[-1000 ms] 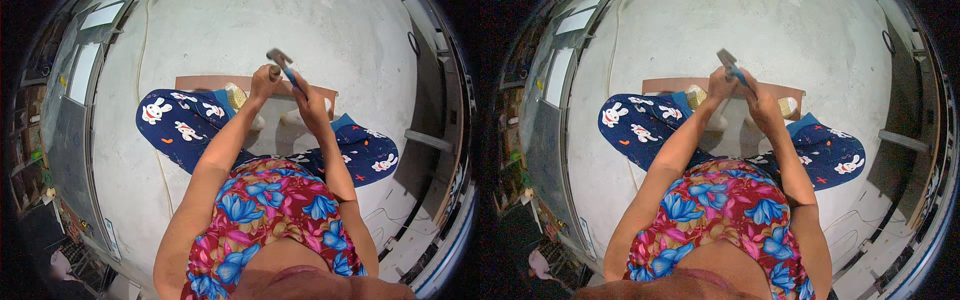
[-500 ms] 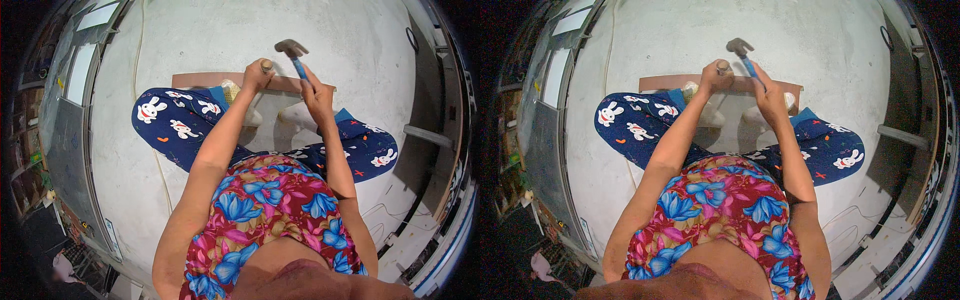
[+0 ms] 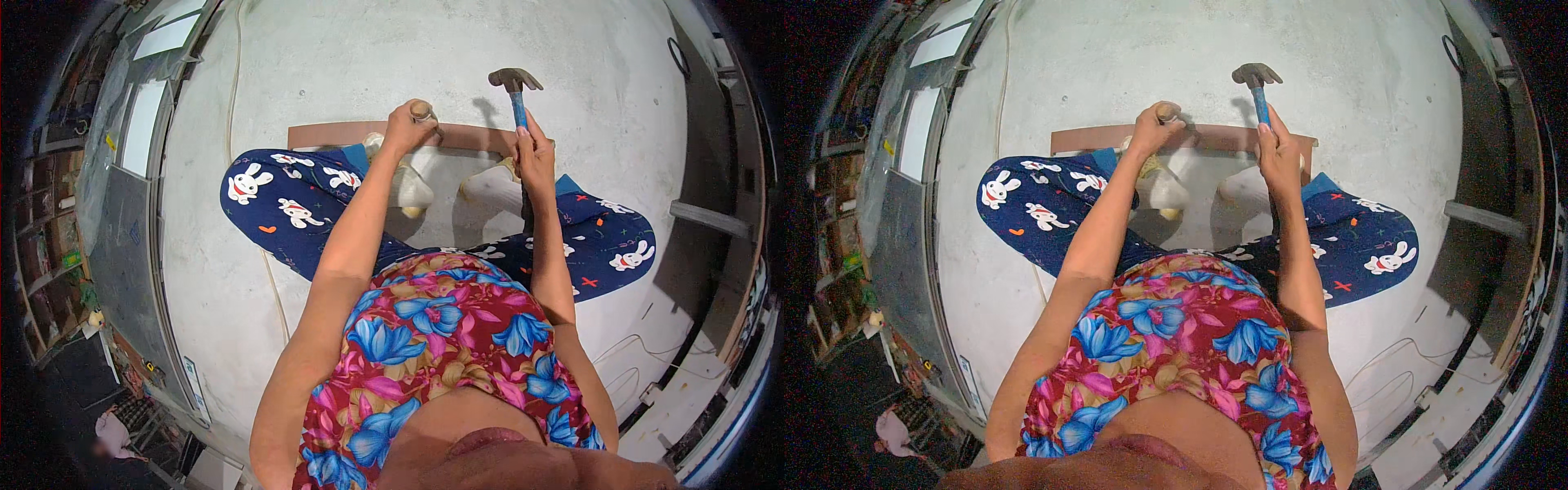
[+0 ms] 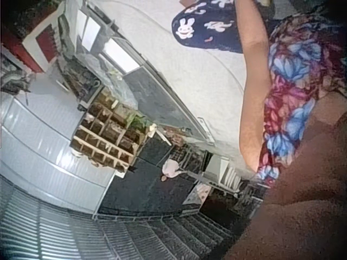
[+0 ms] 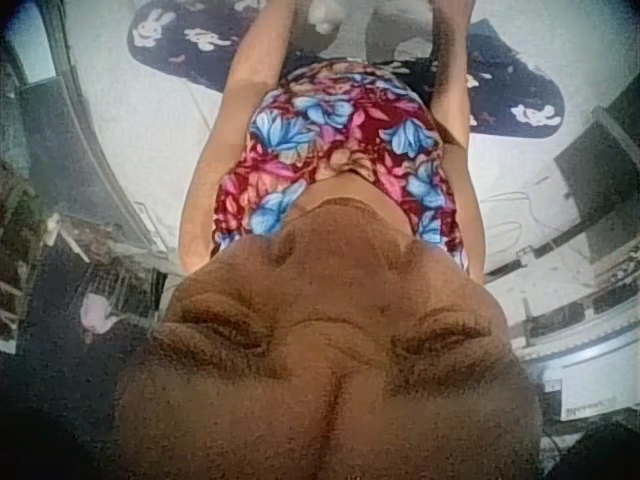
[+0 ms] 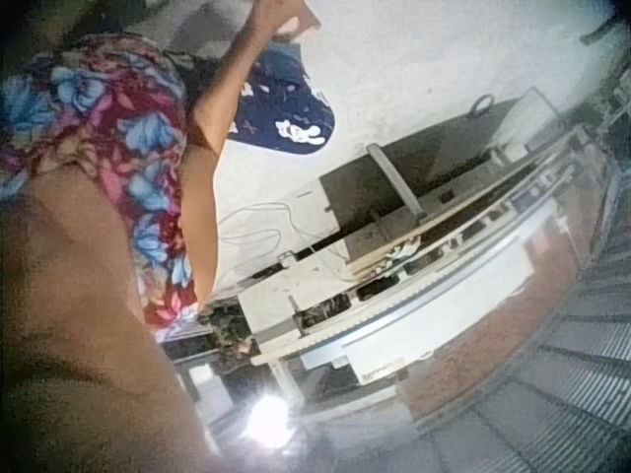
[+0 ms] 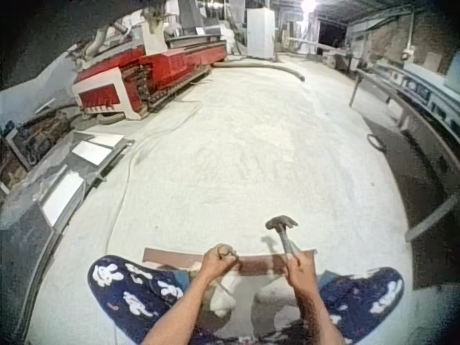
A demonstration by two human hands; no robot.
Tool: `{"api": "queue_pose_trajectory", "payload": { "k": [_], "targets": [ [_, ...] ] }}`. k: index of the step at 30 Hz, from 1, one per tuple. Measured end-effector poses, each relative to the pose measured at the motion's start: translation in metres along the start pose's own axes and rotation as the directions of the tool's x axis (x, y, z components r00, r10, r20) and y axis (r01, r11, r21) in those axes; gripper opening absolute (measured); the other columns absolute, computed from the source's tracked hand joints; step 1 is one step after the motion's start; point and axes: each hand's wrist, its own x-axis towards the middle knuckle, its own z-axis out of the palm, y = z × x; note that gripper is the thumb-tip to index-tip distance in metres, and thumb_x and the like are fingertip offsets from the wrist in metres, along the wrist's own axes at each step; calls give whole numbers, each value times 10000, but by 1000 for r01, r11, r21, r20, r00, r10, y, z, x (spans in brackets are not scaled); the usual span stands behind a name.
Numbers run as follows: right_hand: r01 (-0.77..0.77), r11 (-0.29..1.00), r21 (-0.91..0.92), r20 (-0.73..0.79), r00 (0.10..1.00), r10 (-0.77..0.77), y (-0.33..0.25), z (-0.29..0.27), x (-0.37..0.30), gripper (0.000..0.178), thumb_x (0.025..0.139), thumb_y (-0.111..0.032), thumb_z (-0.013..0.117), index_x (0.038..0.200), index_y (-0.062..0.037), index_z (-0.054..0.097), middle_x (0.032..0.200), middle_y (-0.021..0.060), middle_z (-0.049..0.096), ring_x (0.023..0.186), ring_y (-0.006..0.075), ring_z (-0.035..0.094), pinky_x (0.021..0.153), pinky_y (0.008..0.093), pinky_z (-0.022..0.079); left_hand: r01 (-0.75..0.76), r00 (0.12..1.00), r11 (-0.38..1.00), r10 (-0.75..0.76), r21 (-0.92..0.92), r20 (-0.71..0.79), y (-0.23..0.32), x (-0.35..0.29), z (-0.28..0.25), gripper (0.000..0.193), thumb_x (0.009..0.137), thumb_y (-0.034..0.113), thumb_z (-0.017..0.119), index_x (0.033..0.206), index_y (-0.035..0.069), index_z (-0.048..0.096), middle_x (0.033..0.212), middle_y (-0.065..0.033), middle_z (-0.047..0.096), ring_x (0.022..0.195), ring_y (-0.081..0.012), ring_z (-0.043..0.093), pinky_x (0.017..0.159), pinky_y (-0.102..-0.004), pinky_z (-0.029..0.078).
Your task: Chiseling and hammering a wooden piece on the floor of a workshop.
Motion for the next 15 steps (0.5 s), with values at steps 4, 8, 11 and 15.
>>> {"api": "queue_pose_trajectory", "payload": {
  "k": [4,8,11,15],
  "targets": [
    [196,972,-129,15,981,-196,30,-3,13,403,924,-180,447,1303,-45,437,531,-74,368,433,12,321,384,184,264,-6,1000,1000,6,-20,-23,6,-1,3,334,648,167,718,935,29,617,875,-130,654,830,-245,636,742,-338,500],
    [247,945,-214,29,969,-246,26,-1,8,394,916,-170,456,1280,-20,459,533,-76,355,444,12,319,396,185,267,-6,1000,1000,6,7,-28,11,-4,8,318,659,148,716,935,26,616,866,-133,654,827,-236,639,736,-331,500],
    [212,958,-193,36,977,-209,25,-1,7,380,914,-168,458,1266,-27,480,535,-72,362,453,19,332,404,191,276,-23,998,1000,22,-13,-54,11,-6,11,298,669,134,712,928,26,615,864,-130,655,820,-227,640,731,-324,499],
    [247,947,-207,15,968,-249,20,-1,6,371,911,-177,468,1256,-43,497,538,-67,371,468,23,347,416,193,283,-44,997,999,43,-13,-65,13,-5,13,296,691,156,725,947,49,620,832,-86,651,773,-170,613,717,-297,483]
  ]
}}
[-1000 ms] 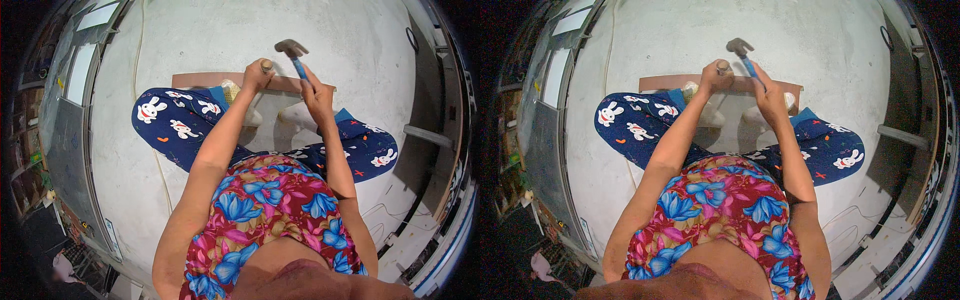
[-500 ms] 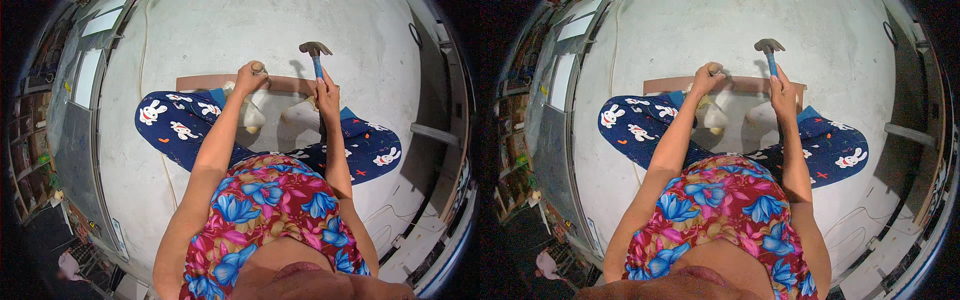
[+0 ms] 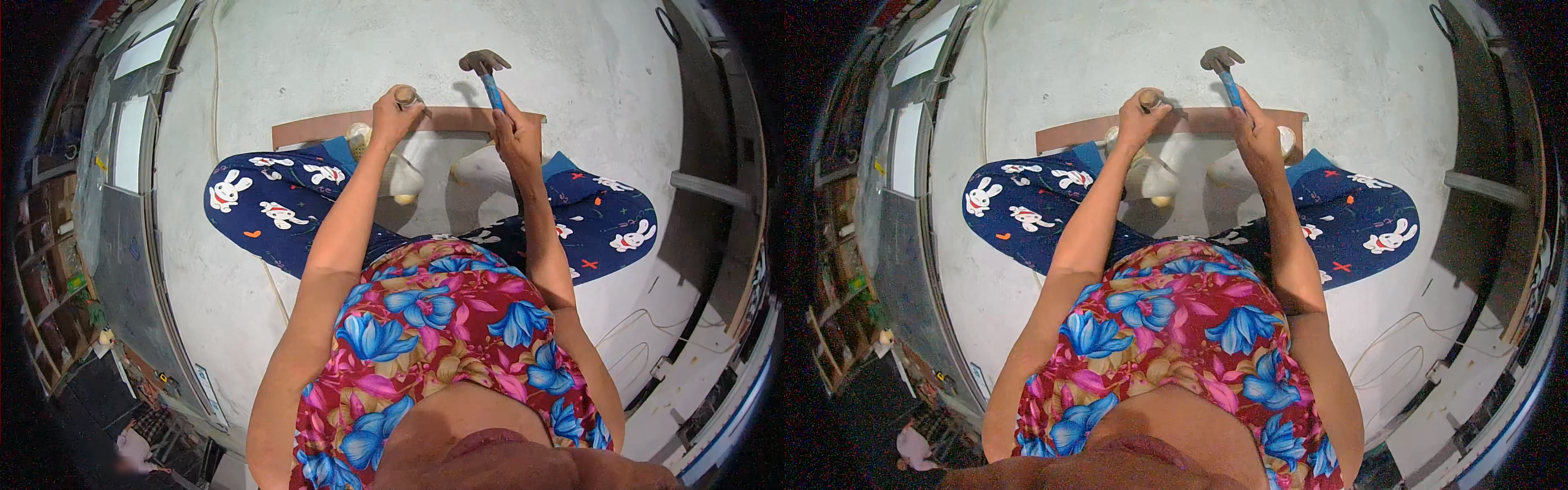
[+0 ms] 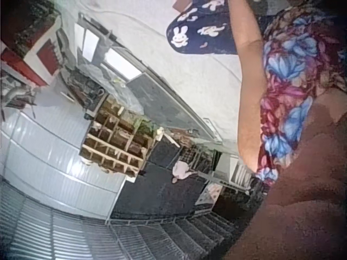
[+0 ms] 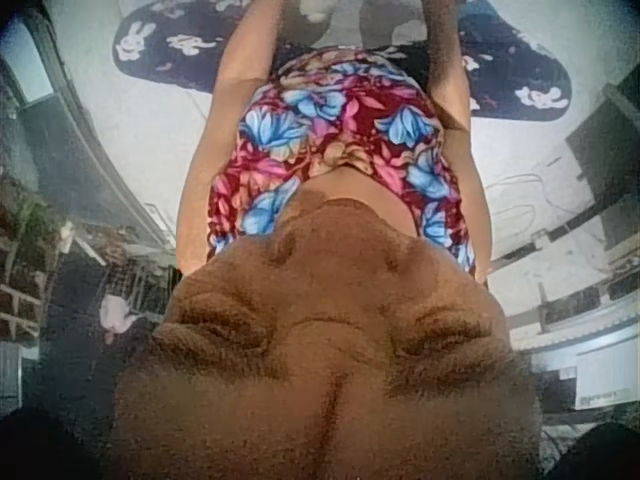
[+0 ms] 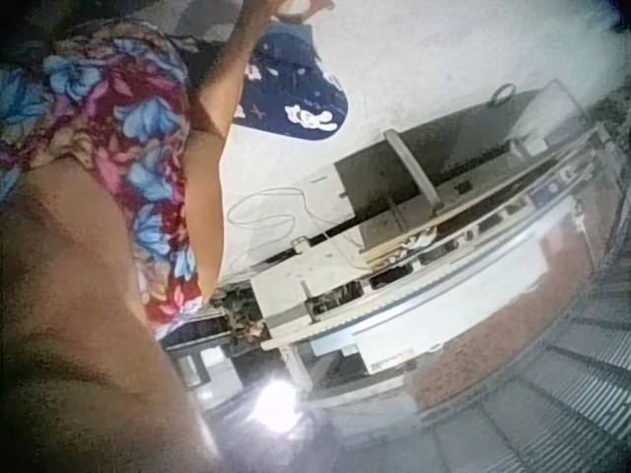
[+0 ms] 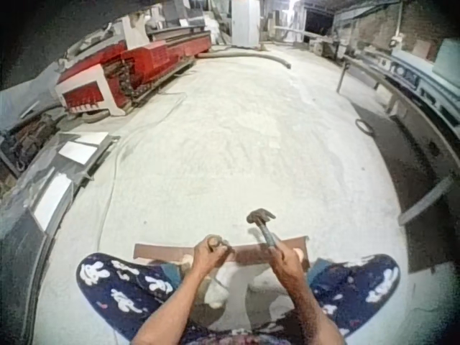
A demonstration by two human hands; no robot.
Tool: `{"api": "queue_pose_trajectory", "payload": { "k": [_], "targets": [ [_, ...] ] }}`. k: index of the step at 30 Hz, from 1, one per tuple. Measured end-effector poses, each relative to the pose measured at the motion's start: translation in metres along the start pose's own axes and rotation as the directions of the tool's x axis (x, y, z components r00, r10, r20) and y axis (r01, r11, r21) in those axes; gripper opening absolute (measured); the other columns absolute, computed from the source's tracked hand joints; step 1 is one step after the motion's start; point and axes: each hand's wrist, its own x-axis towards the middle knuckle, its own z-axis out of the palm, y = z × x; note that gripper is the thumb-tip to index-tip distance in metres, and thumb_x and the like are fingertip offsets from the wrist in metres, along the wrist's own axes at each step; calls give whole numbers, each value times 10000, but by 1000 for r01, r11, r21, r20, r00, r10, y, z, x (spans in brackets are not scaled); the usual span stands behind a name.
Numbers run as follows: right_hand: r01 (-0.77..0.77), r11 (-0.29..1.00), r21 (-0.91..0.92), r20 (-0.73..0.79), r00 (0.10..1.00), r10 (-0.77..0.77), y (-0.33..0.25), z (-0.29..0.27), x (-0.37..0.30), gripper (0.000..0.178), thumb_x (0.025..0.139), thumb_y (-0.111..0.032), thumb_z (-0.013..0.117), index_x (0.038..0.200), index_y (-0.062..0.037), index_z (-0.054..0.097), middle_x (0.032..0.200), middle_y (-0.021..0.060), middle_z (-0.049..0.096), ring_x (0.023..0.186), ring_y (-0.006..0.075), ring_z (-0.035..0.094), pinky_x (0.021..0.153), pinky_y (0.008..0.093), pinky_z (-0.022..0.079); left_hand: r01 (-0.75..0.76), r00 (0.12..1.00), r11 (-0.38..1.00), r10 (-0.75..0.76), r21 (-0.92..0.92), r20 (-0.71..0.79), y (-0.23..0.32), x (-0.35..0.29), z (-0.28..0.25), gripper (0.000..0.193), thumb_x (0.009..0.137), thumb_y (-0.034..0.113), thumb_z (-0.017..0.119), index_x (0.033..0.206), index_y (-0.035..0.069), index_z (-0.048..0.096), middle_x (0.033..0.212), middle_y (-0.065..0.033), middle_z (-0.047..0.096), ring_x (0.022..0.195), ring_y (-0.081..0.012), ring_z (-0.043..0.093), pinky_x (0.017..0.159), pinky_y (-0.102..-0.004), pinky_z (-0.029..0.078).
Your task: Chiseling and hammering a wooden piece on the floor of a workshop.
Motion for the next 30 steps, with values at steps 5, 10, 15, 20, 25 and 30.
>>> {"api": "queue_pose_trajectory", "payload": {
  "k": [5,10,15,20,25,30],
  "targets": [
    [-200,980,-10,142,970,199,-36,-5,-2,370,927,-137,439,1272,-4,452,1092,149,593,994,168,537,846,281,415,-17,1000,1000,17,24,1,-4,0,2,295,691,151,723,943,41,618,822,-85,650,762,-168,612,706,-296,485],
    [77,996,-49,80,994,-73,-47,4,-1,364,908,-93,480,1271,-69,479,815,42,487,711,89,447,625,242,352,-41,999,998,40,46,28,-1,2,7,276,700,133,708,941,33,616,816,-89,653,754,-175,616,705,-297,484],
    [200,980,7,137,970,-199,-89,8,-4,415,902,-101,493,1307,-164,428,1002,185,609,881,161,589,744,306,457,-35,999,997,33,64,31,5,5,7,249,692,122,690,908,27,613,818,-116,654,762,-212,633,692,-317,491],
    [130,954,-272,279,959,-51,-30,30,-7,424,881,-153,522,1295,-143,428,923,230,611,868,362,603,742,405,475,45,996,994,-52,95,68,18,4,10,239,680,110,672,899,33,613,812,-137,652,761,-252,644,683,-336,498],
    [43,977,-210,328,944,29,-42,28,-7,431,871,-148,520,1290,-136,420,1005,219,598,917,388,580,750,432,472,-2,999,995,-3,98,45,22,1,9,266,684,113,670,928,25,613,825,-156,648,779,-272,641,695,-349,498],
    [250,968,26,152,956,-251,-69,32,-7,426,875,-123,518,1289,-123,418,1093,216,572,995,360,570,786,407,470,18,1000,998,-19,57,22,7,5,9,272,691,140,667,928,17,611,842,-175,644,805,-304,634,712,-368,497]
  ]
}}
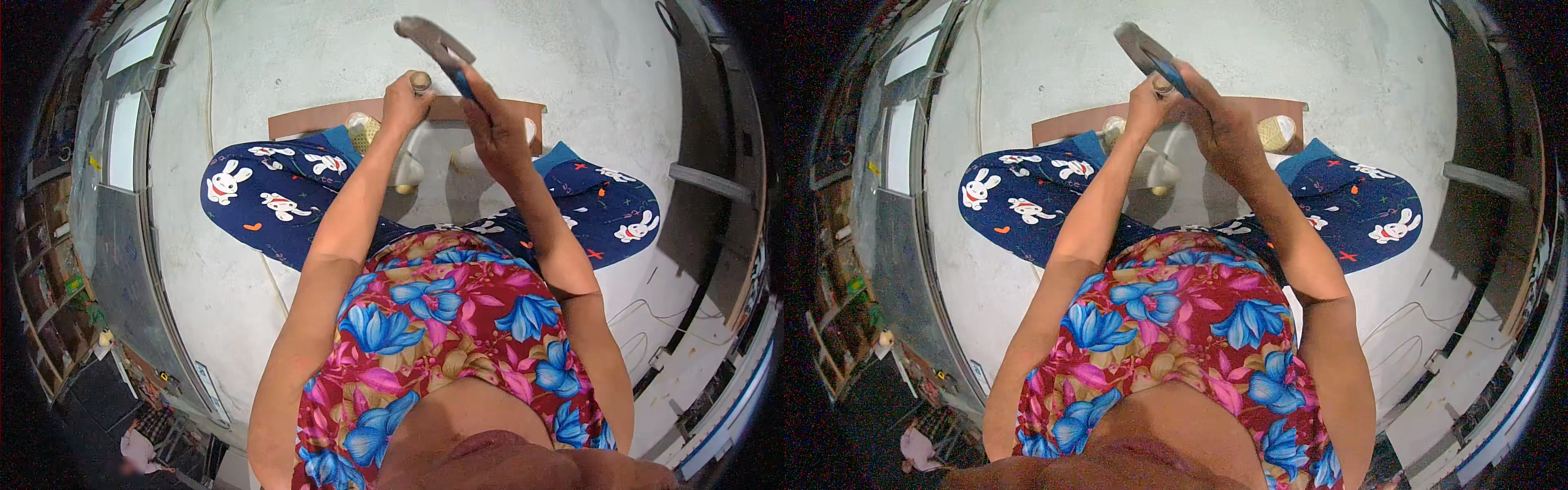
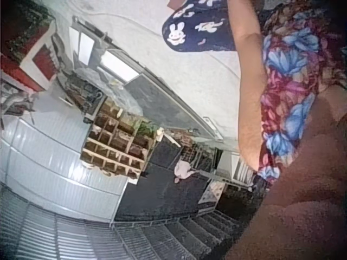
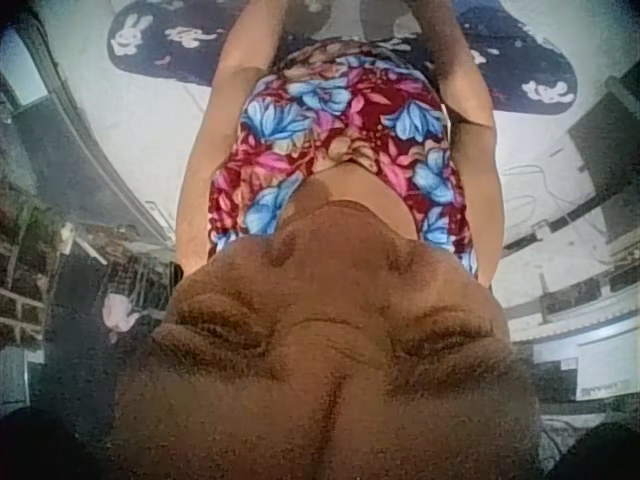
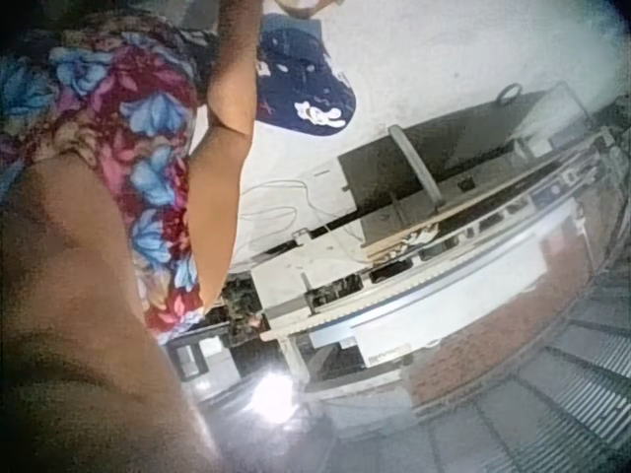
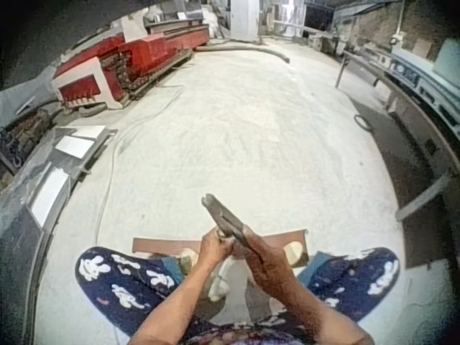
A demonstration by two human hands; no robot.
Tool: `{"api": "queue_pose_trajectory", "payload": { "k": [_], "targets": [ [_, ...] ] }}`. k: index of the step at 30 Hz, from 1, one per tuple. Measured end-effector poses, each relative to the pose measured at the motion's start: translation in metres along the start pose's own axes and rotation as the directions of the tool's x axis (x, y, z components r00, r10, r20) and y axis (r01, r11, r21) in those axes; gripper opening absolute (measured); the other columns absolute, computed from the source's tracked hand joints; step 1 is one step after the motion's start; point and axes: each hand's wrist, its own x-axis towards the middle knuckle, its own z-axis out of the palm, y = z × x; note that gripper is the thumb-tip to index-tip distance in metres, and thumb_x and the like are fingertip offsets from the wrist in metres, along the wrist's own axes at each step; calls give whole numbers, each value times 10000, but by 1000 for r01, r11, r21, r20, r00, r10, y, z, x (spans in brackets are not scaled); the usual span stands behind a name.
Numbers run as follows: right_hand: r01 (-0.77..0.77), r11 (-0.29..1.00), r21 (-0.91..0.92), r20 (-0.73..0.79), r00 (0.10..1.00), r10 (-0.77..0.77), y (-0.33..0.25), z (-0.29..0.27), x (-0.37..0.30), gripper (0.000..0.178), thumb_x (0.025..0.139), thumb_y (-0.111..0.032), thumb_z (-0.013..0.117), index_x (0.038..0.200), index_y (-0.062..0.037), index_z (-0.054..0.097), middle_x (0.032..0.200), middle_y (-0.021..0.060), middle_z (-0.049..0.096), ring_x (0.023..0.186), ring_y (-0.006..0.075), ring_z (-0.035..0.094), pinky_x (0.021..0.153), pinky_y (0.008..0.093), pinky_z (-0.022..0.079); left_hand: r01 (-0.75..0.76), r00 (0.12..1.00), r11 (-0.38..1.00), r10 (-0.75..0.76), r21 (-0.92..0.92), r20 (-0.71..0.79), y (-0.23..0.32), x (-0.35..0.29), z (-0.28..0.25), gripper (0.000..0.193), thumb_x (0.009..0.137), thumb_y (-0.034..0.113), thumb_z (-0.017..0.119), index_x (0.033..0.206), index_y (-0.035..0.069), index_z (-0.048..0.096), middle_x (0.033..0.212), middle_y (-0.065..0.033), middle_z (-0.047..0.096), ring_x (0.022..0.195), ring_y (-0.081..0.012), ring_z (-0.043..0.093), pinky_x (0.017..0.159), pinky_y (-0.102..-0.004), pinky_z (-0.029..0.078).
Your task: Chiseling and hammering a wooden piece on the floor of a workshop.
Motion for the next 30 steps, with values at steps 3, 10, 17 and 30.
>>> {"api": "queue_pose_trajectory", "payload": {
  "k": [3,10,17,30],
  "targets": [
    [-159,954,-254,199,957,212,43,2,-12,408,884,-115,511,1283,-106,423,1136,208,558,1029,352,558,815,387,461,-7,998,998,3,63,61,-3,-3,5,269,690,160,674,905,14,604,845,-185,639,811,-326,626,710,-370,495],
    [-52,996,-76,-9,999,51,40,-15,-6,366,919,-203,472,1259,-70,461,1173,209,546,1041,331,567,839,364,447,-10,999,1000,9,-18,-43,-8,-3,-3,286,663,169,685,893,19,605,826,-168,645,803,-303,633,714,-370,495],
    [-293,956,27,-177,940,293,74,-40,-12,418,929,-240,460,1305,-61,444,586,-70,357,522,17,334,448,192,295,-12,999,999,14,50,-50,-15,6,-30,303,653,183,693,903,25,623,841,-150,656,796,-272,641,723,-346,501],
    [-274,958,83,-199,937,286,60,-32,-8,367,921,-138,487,1282,-71,477,559,-75,358,487,19,333,424,179,283,11,998,999,-12,-33,-55,-14,-4,-12,243,690,140,712,896,34,635,798,-60,650,738,-129,596,694,-276,477]
  ]
}}
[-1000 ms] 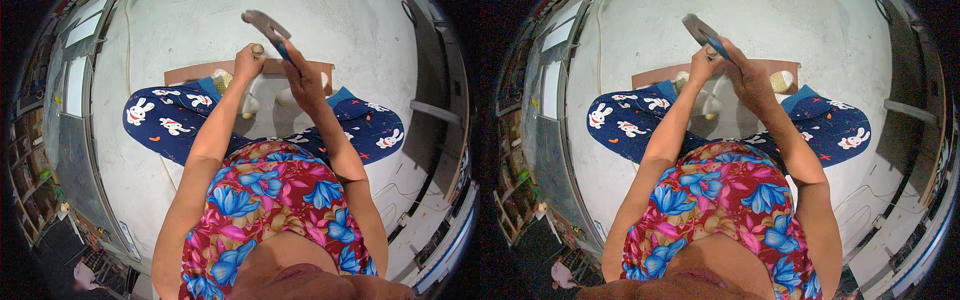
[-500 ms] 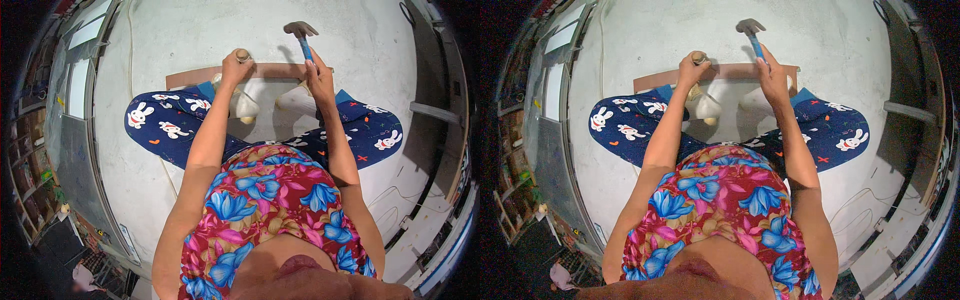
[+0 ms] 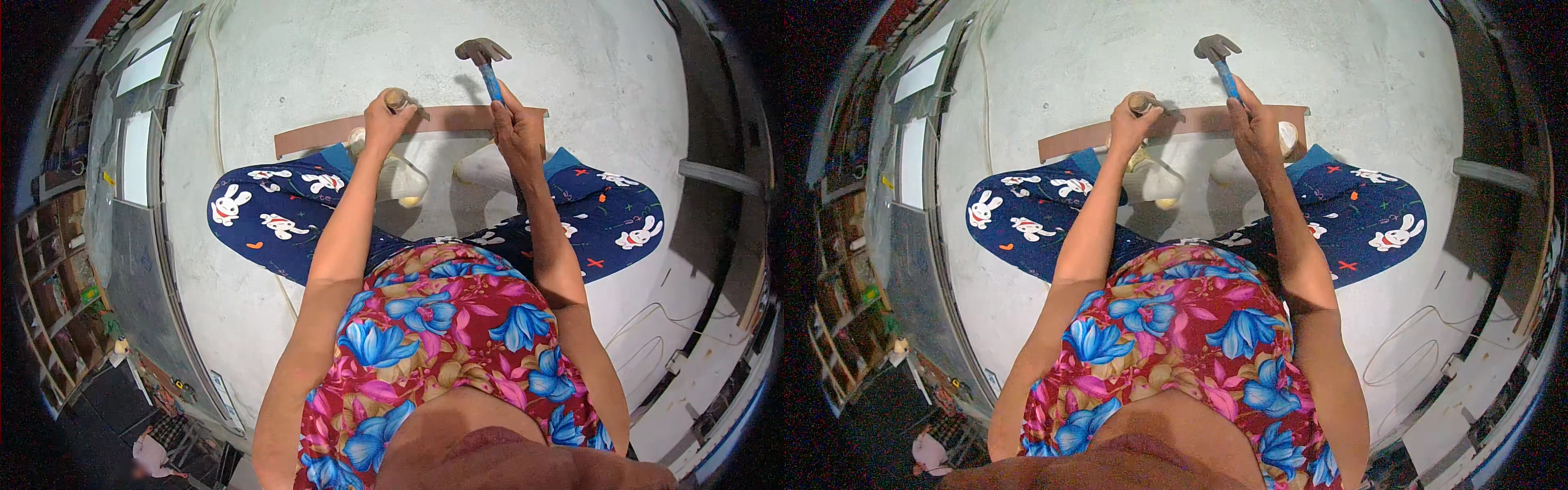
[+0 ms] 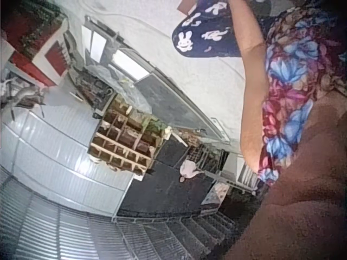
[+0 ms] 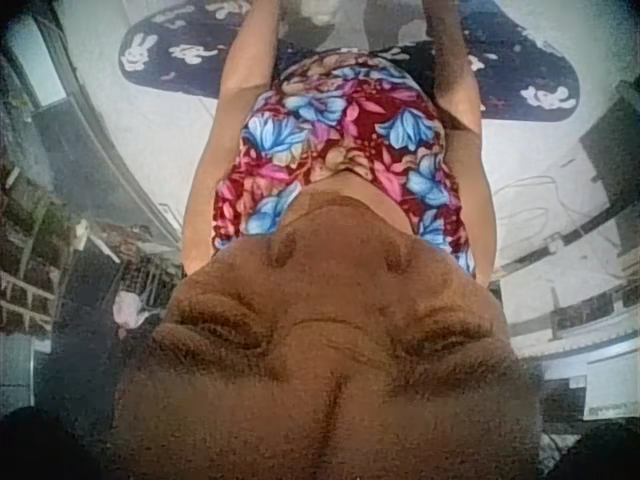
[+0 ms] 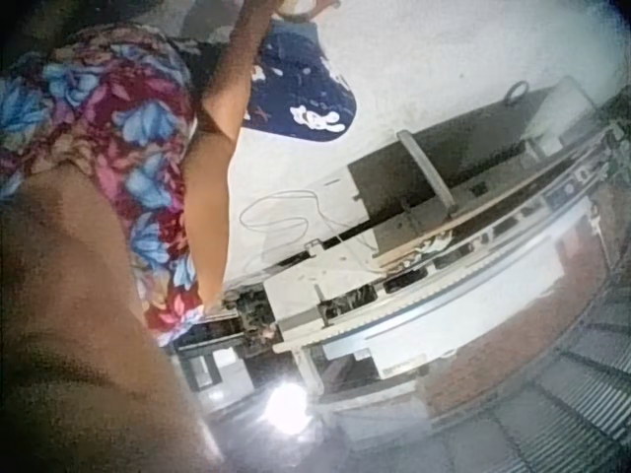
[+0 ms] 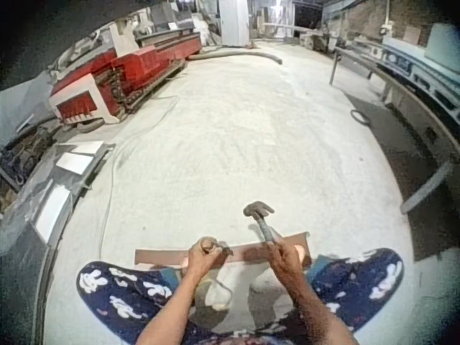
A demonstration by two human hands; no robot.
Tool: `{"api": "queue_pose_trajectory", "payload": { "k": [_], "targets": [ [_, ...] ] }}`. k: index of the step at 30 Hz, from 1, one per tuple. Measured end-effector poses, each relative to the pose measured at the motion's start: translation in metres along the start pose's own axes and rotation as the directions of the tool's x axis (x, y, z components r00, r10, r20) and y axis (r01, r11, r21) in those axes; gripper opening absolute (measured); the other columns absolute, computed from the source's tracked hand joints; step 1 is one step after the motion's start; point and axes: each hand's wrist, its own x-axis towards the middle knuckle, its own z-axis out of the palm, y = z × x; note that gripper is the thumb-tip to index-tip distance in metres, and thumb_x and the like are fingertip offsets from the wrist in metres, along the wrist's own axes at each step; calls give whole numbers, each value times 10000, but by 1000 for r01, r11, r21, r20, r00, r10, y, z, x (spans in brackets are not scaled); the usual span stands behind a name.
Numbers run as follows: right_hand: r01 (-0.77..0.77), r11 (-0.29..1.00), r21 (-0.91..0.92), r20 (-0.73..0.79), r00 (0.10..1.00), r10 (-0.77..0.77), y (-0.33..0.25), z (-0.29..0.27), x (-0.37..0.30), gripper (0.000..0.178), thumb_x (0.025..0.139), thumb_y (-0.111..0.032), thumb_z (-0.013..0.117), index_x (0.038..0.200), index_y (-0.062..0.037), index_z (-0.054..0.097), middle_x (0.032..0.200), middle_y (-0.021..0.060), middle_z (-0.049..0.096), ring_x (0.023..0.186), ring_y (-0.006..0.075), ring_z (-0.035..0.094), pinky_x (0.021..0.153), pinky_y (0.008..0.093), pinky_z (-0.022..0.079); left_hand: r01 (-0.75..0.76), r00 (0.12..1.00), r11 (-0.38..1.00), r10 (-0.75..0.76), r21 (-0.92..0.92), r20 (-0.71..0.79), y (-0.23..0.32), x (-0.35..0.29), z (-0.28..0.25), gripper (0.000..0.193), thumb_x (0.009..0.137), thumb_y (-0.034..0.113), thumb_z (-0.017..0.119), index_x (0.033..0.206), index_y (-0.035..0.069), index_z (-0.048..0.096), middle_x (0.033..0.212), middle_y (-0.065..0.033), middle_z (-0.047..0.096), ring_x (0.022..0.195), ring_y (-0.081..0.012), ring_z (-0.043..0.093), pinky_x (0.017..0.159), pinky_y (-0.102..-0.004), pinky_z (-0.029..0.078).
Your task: Chiseling and hammering a wooden piece on the floor of a workshop.
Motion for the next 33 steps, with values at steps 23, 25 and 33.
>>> {"api": "queue_pose_trajectory", "payload": {
  "k": [23,25,33],
  "targets": [
    [-65,995,-82,145,986,77,-8,12,-3,361,922,-122,448,1278,-69,453,1043,139,616,965,169,561,839,307,426,-43,996,996,49,75,-77,10,0,15,296,676,179,725,892,12,610,800,-133,654,736,-234,634,673,-328,492],
    [29,994,-103,228,974,-5,-26,16,-2,375,914,-120,463,1288,-105,443,1090,188,592,993,210,583,822,318,443,-38,996,997,43,72,-79,9,1,15,293,677,175,723,888,9,607,800,-136,654,736,-239,635,674,-333,493],
    [301,946,-117,303,918,-255,-67,31,-4,421,887,-136,517,1297,-147,425,964,244,595,884,354,612,703,369,474,-16,997,997,21,72,-69,7,1,14,286,681,148,698,905,2,596,827,-169,644,790,-289,637,711,-356,493]
  ]
}}
